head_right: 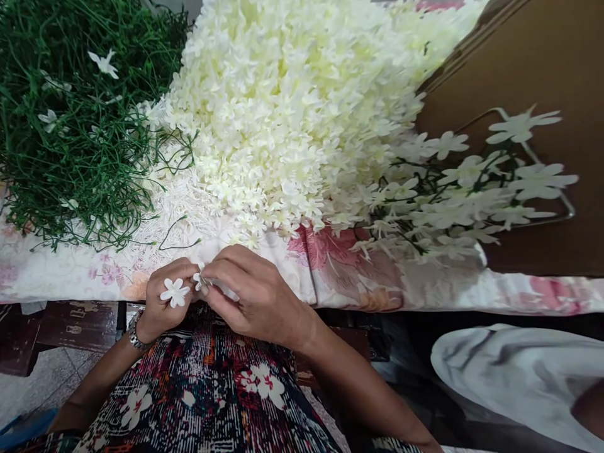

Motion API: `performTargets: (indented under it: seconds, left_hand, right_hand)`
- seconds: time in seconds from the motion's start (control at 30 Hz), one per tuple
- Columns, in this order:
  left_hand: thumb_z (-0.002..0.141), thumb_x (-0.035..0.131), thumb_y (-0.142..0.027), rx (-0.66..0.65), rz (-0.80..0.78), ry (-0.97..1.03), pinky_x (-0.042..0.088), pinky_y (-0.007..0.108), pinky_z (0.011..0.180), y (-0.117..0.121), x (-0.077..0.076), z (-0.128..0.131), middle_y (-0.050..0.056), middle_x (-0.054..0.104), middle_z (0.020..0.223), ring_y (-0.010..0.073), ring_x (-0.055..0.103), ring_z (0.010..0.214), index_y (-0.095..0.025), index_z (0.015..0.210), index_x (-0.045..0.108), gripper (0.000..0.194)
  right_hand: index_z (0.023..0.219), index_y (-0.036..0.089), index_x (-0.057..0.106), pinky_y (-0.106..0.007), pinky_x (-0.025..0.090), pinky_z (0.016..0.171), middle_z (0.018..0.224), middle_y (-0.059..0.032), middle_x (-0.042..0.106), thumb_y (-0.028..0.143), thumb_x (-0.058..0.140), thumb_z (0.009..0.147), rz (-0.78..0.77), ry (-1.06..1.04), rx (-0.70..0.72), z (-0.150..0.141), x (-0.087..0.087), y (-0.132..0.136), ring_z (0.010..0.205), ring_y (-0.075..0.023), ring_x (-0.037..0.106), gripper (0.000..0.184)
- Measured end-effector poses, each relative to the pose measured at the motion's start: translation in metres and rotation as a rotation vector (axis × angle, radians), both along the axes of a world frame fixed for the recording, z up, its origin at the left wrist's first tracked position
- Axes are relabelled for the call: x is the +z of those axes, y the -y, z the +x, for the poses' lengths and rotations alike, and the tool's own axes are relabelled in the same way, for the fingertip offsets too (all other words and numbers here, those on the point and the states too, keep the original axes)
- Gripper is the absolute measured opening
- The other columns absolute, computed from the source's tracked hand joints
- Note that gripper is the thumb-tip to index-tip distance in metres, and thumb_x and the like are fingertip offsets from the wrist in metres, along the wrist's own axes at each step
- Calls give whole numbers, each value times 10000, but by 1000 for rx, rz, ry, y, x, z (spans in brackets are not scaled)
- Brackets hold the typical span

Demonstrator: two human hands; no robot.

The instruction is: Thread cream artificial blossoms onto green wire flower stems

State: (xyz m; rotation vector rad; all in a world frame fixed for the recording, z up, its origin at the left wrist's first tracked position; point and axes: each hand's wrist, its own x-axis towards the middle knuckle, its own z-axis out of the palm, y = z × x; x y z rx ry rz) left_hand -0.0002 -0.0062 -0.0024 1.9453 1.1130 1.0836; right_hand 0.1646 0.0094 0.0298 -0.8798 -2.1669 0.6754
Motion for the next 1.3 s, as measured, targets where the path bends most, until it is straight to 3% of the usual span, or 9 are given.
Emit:
performTargets:
  seconds: [0.37, 0.63, 0.9, 1.1, 1.3]
  left_hand:
    - [683, 422, -71, -7, 37, -33, 337, 240, 496, 0, -2, 1, 2, 452, 571, 107, 403, 549, -147, 722, 515, 126]
    - [683, 422, -70, 2, 106, -59, 351, 240, 490, 0, -7, 1, 7, 471, 590, 108, 418, 551, -148, 790, 522, 166]
    - [646, 431, -40, 17, 156, -84, 374, 243, 511, 0, -7, 4, 10, 494, 604, 115, 436, 571, -142, 820, 512, 218]
    - [659, 412, -57, 18, 98, -99, 365, 234, 493, -1, -7, 5, 9, 488, 583, 109, 433, 541, -144, 742, 503, 151]
    - [657, 401, -57, 20, 115, -109, 336, 222, 471, -2, -7, 6, -3, 452, 539, 98, 393, 504, -148, 681, 476, 120]
  right_hand:
    - [826, 151, 541, -253, 437, 613, 721, -39, 548, 97, 468, 732, -52, -37, 13, 1, -9, -4, 696, -112, 501, 130]
    - [801, 151, 533, -261, 424, 606, 696, -34, 531, 98, 453, 733, -55, 52, -25, 0, -8, -2, 675, -118, 488, 117]
    - [797, 143, 505, -238, 398, 574, 672, -15, 509, 89, 432, 737, -149, -6, -19, 1, -17, -4, 633, -94, 462, 109]
    - [777, 138, 472, -218, 375, 556, 675, -12, 489, 77, 422, 734, -144, -3, -6, -1, -27, -7, 621, -84, 444, 91]
    - [776, 136, 462, -216, 371, 566, 684, -21, 489, 73, 408, 747, -119, 23, 20, -2, -26, -8, 636, -87, 443, 87]
